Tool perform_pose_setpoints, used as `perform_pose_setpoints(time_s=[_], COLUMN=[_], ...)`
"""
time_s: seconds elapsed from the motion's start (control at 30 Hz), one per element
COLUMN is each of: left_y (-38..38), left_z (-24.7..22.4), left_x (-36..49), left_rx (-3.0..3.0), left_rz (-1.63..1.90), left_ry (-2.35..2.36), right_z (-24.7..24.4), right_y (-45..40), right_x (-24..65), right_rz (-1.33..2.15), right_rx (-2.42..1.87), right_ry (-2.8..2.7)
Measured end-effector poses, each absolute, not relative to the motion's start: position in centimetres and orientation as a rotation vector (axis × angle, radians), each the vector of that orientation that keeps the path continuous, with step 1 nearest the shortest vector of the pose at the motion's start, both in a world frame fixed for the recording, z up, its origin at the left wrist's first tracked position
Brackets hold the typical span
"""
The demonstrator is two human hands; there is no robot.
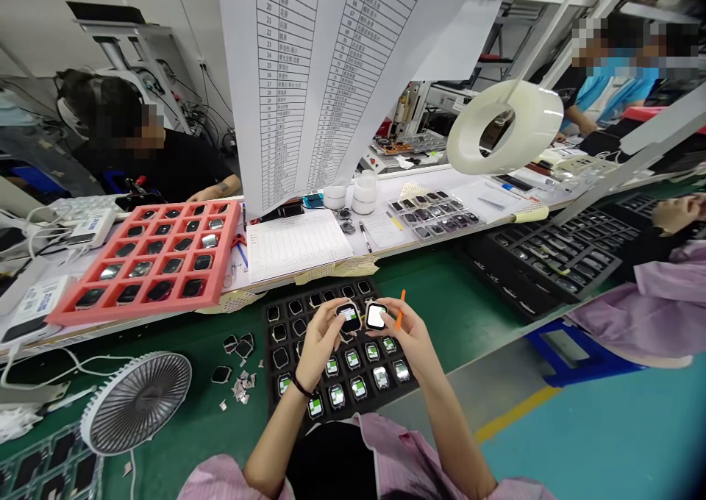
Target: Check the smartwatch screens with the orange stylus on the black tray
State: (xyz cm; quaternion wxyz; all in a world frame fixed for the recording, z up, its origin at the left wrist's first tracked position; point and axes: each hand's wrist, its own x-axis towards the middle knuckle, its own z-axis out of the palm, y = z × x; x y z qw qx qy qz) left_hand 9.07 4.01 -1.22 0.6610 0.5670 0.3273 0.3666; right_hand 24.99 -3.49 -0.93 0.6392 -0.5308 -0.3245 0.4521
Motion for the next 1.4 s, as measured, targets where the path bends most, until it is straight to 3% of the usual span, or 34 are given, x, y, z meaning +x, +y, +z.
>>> perform_pose_setpoints(time_s=[1.4], left_y=[3.73], left_z=[-1.07], left_x=[9.23], left_rx=[1.285], left_rz=[0.824], left_ry=[0.741], right_z=[-1.01], right_y=[-3.66], right_x=[24.95], right_rz=[0.994], right_rx=[-1.215], right_ry=[-0.723])
